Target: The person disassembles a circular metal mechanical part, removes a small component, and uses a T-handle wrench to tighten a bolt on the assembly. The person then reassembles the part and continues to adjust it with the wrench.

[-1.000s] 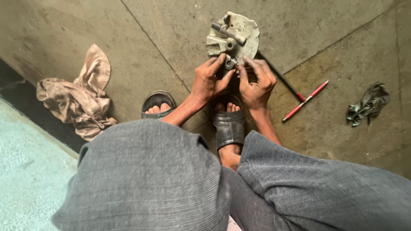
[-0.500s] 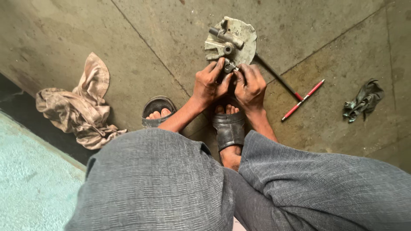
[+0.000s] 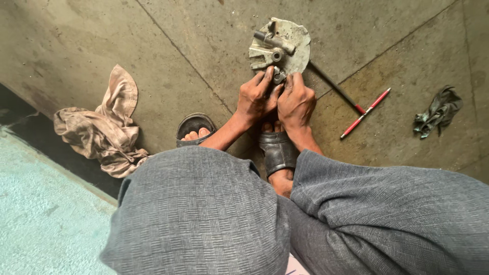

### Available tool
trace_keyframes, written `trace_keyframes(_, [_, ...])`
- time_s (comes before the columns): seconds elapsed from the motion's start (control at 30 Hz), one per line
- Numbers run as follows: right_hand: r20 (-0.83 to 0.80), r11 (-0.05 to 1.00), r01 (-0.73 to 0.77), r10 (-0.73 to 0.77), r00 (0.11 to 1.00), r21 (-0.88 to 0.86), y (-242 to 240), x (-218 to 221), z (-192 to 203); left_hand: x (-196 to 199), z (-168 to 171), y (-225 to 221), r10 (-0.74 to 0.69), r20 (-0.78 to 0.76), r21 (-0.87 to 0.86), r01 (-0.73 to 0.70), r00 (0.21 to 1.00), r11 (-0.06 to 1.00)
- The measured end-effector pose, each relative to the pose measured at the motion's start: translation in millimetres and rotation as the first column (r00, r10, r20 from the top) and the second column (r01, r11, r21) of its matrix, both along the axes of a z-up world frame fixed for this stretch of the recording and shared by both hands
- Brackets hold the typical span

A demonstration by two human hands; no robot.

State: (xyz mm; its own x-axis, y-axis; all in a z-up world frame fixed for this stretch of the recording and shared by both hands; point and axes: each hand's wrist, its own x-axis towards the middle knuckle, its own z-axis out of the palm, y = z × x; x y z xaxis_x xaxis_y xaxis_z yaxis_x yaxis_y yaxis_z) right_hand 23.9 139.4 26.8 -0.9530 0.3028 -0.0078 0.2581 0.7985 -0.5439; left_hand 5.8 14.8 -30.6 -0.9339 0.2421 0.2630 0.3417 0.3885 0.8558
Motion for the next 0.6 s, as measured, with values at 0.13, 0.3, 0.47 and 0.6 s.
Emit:
trace_keyframes(0.13, [0.071,0.989,0.070,-0.061,0.996,-0.130,5,-10,6,1,3,2,0.011,-0.013,0.000,-0.011,1.000,1.000])
trace_keyframes(0.3, [0.172,0.985,0.054,-0.026,0.985,-0.162,13,-6,17,3,13,1,0.013,0.033,0.020,-0.013,0.999,1.000])
trace_keyframes(0.47, [-0.038,0.976,-0.095,0.090,0.995,-0.198,10,-2,19,-4,25,-6,-0.004,0.126,0.120,-0.011,0.992,0.993])
trace_keyframes(0.6, [-0.032,0.971,-0.151,0.148,0.989,-0.186,19,-3,16,-8,38,-20,-0.049,0.176,0.069,0.038,0.983,0.997])
